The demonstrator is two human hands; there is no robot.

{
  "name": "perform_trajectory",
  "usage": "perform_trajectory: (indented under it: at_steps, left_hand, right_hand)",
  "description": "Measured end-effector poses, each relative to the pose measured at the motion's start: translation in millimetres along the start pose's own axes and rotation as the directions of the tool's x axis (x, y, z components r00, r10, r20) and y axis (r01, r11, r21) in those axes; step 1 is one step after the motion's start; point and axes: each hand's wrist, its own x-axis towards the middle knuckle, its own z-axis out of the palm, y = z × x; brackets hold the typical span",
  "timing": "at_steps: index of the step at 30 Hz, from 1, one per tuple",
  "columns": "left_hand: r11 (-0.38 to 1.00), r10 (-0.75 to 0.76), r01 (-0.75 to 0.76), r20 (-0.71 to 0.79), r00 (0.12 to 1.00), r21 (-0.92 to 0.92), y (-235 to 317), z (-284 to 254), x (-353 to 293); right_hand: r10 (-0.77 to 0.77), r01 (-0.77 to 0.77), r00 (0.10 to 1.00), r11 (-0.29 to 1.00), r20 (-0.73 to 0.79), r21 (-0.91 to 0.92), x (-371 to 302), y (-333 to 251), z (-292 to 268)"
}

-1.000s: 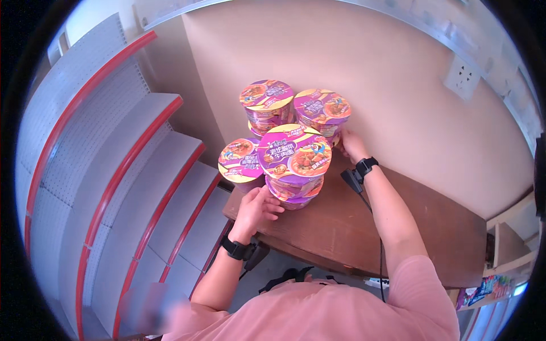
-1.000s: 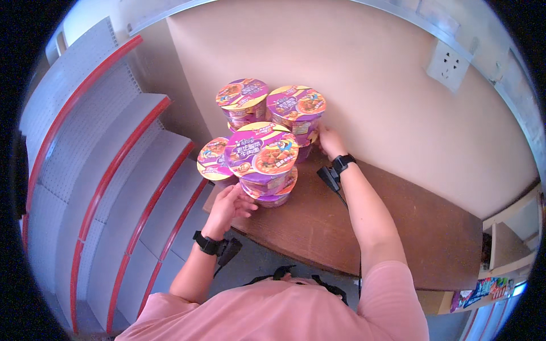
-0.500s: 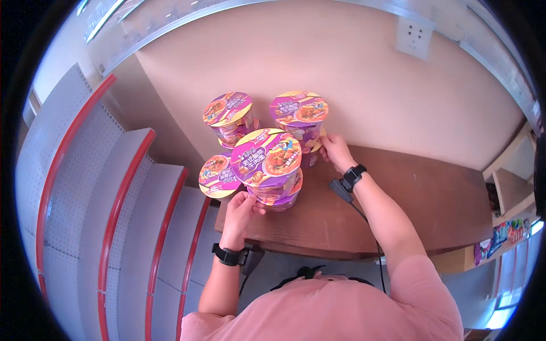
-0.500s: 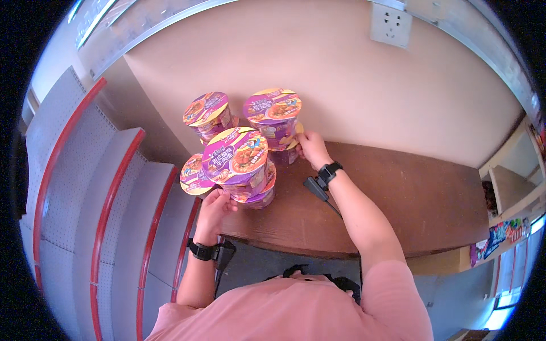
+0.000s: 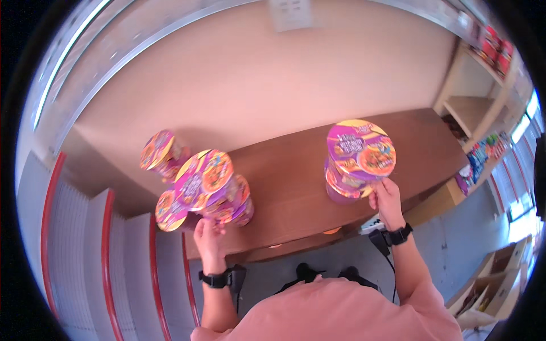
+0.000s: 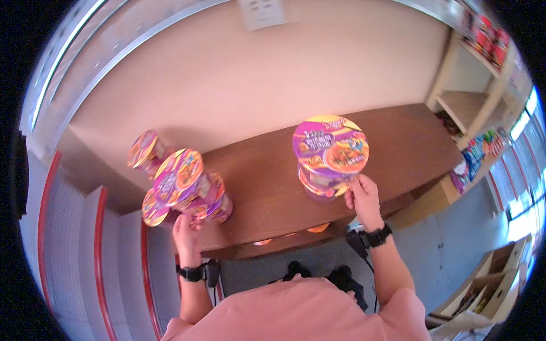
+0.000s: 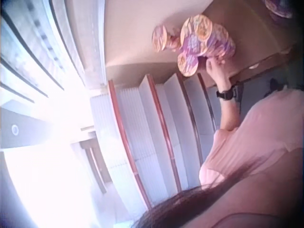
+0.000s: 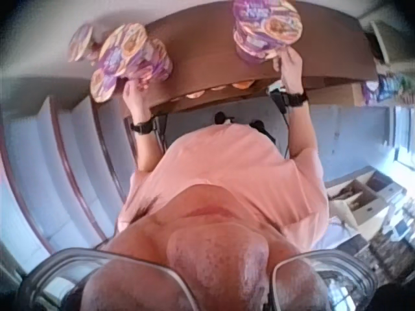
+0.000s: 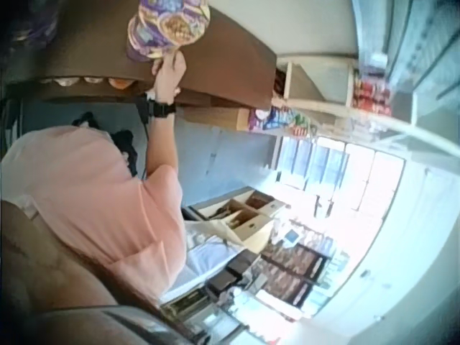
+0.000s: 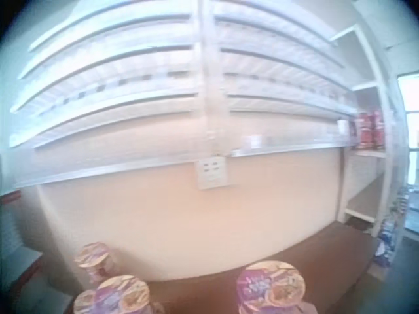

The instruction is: The person restocks wooden shelves in a small shop by moving stacks of instant noodle cups from a lower shelf to upper shelves. They handle red, purple, and orange noodle cups, placing them in neat rows. The person also briefly handles small boxes on a top shelf before focusing on the noodle cups.

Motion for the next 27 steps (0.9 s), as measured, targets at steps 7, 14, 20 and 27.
perform_trajectory:
  at_steps: [7, 14, 20, 27]
  left_hand:
    - [0.997, 0.041, -0.052, 0.160, 0.986, 0.065, 0.4, -23.7, 6.6]
    - [0.990, 0.008, 0.039, 0.332, 0.943, -0.136, 41.0, 12.3, -79.3]
    - [0.998, 0.018, 0.007, 0.431, 0.902, -0.057, 133.9, 54.9, -246.7]
    - [0.991, -0.117, 0.127, 0.662, 0.740, 0.033, 127.9, 158.2, -369.4]
  right_hand:
    - [-0.069, 0.087, 0.938, 0.995, -0.339, 0.038, -122.6, -14.9, -67.4]
    - [-0.146, 0.156, 0.863, 0.988, -0.483, -0.021, -280.4, -47.4, -139.2]
    - [-0.132, 0.198, 0.817, 0.978, -0.562, 0.059, -446.2, -99.1, -217.6]
    - [-0.122, 0.260, 0.668, 0.963, -0.734, 0.076, -547.4, -133.0, -313.8]
